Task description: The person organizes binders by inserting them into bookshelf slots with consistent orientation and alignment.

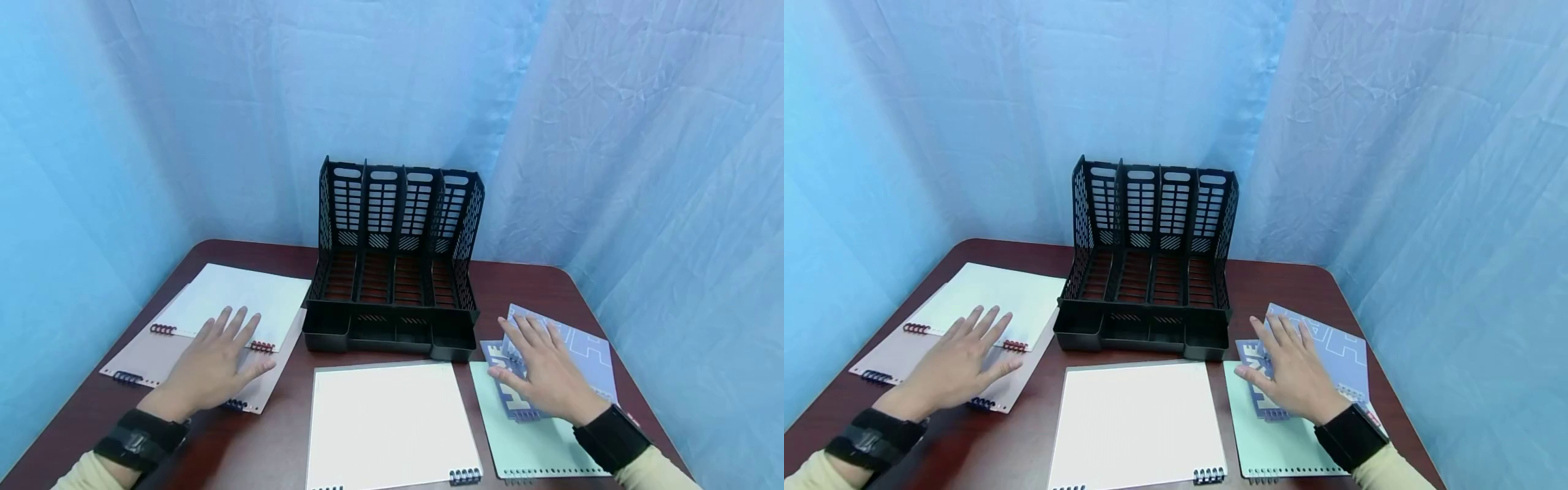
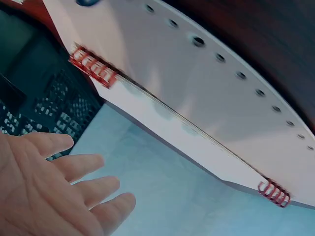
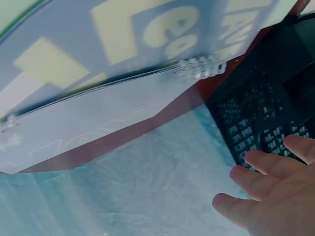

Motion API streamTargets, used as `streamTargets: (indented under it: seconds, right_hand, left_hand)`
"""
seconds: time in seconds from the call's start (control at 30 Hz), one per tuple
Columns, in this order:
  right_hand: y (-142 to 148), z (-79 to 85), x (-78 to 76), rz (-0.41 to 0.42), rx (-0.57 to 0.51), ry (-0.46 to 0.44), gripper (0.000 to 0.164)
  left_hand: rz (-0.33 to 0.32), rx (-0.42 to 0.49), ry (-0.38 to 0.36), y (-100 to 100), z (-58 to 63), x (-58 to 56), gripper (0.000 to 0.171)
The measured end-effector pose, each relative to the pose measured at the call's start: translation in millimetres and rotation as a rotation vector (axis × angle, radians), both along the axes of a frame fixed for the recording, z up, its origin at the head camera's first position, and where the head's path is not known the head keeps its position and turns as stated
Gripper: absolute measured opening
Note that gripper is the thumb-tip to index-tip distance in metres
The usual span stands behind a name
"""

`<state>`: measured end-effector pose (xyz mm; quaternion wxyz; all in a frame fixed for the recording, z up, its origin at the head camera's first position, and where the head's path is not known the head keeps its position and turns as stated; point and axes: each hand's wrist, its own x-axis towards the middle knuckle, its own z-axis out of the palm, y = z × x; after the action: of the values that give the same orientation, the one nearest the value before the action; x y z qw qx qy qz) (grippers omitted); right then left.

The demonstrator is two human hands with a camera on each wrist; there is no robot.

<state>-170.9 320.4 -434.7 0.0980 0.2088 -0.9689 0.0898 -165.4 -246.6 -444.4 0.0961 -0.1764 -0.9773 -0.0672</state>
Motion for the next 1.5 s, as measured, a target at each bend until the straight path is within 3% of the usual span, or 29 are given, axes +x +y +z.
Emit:
streamTargets:
  seconds: [0.2,0.83,1.03,1.5]
  right_hand:
    - [-11,2.3,6.2,0.037,0.003,0.010,0.092]
    - [-44,7.2,27.2,0.131,-0.025,0.037,0.092]
    - [-54,7.2,34.1,0.171,-0.042,-0.027,0.090]
    - [-79,0.1,48.2,0.317,-0.007,-0.144,0.081]
  left_hand:
    - [-0.033,-0.026,0.021,12,1.4,6.7,0.089]
    - [-0.139,0.027,0.013,45,1.3,27.8,0.083]
    - [-0.173,0.045,0.018,58,-2.7,31.3,0.078]
    - [-0.292,0.046,-0.087,91,-2.8,37.7,0.077]
